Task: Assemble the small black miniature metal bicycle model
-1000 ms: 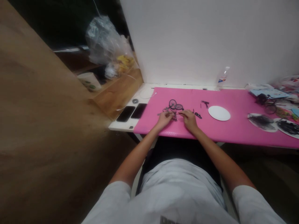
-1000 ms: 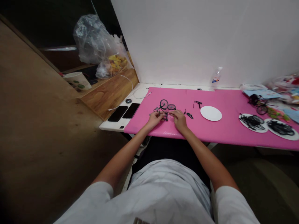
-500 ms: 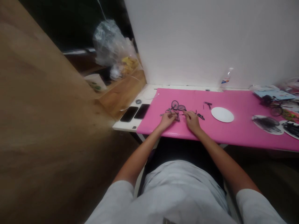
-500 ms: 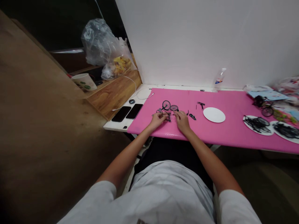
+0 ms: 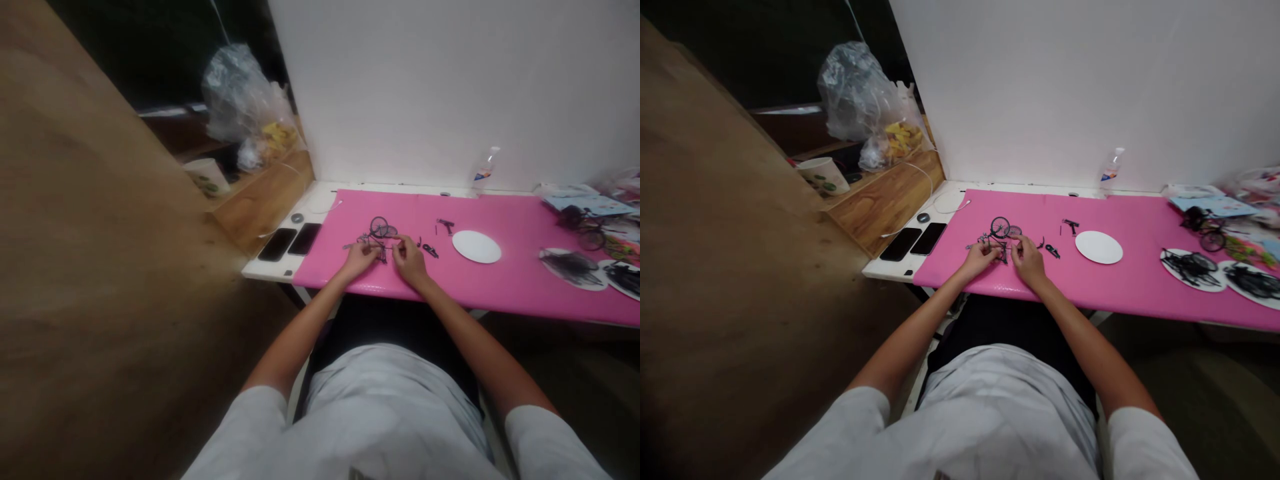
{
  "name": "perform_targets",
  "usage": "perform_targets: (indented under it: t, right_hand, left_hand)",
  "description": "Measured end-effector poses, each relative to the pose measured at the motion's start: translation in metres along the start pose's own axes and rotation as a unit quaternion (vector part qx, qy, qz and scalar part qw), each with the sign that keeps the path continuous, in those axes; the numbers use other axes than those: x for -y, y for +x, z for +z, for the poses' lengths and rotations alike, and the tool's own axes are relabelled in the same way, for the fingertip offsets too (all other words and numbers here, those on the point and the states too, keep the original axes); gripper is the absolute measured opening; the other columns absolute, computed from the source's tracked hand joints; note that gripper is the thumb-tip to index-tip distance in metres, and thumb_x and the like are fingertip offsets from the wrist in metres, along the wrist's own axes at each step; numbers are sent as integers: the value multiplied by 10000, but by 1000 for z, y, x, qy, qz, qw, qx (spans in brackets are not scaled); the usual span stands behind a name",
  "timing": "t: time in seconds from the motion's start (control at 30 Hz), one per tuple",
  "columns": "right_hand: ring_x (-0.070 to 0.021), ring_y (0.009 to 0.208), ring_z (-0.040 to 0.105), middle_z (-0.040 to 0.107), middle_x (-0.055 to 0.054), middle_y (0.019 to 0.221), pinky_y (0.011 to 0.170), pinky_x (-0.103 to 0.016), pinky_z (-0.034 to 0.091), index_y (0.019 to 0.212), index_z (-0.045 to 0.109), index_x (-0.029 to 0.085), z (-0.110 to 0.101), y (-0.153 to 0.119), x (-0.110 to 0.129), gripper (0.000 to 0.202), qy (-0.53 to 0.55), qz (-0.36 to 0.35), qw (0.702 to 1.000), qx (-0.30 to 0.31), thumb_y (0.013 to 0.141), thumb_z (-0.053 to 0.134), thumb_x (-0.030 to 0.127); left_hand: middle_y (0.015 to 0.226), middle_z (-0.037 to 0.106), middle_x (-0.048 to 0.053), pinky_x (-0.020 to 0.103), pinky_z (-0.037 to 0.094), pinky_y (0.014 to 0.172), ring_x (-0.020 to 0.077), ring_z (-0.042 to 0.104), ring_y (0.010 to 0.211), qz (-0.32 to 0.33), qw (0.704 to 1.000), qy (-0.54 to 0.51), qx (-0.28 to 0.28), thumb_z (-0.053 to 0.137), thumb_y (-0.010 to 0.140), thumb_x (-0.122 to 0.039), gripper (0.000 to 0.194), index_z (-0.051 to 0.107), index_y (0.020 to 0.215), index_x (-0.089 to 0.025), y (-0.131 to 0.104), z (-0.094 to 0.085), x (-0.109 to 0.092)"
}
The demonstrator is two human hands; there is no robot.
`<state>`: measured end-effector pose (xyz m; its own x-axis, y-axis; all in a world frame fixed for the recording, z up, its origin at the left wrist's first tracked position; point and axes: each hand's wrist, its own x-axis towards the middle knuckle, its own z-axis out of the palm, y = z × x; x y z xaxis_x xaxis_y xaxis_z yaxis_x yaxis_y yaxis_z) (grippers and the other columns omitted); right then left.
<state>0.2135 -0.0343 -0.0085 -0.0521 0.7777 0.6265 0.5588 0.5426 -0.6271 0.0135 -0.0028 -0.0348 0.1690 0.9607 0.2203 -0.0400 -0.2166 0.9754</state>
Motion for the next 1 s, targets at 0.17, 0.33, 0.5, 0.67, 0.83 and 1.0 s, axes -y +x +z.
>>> perform_targets:
  t: [0.17,0.33,0.5,0.67,0.83,1.0]
  right_hand:
    - [-218,723,617,648,-17,833,713,-338,491,1264,677,227,1,-1,-2,306,13,15,1000,-2,1027,551,374]
    - [-213,718,623,644,-15,825,706,-335,476,1248,676,218,1,0,-2,293,21,14,1000,3,1031,553,371]
    - [-218,709,628,660,-21,832,699,-341,473,1238,679,220,2,0,-5,287,22,10,1000,3,1035,566,387]
    - [-217,699,615,658,-24,832,690,-342,468,1222,675,228,3,0,-4,273,19,10,1000,-2,1040,561,395]
    - [-221,701,624,660,-25,831,692,-346,476,1216,673,227,2,0,-4,269,18,8,1000,0,1035,559,389]
    - [-220,710,641,675,-30,844,697,-346,491,1208,672,229,2,0,-4,258,16,9,1000,0,1025,561,374]
  left_hand:
    - [977,823,125,345,642,823,201,771,840,4,1000,6,3,771,914,-230,227,806,1102,-105,0,0,2]
    - [987,823,127,330,641,798,206,781,854,5,1000,12,7,749,925,-226,217,800,1095,-102,0,0,2]
    - [1013,830,122,319,645,818,197,786,871,15,999,35,7,730,930,-211,230,798,1119,-99,2,-1,4]
    - [1008,833,124,340,661,829,198,788,862,11,999,29,11,713,935,-189,217,798,1112,-96,1,-1,2]
    - [1026,834,133,340,663,832,197,789,868,9,1000,27,9,717,932,-188,230,796,1123,-88,0,0,0]
    - [996,834,118,345,657,835,199,790,853,19,999,44,12,697,942,-194,227,805,1117,-96,1,-1,1]
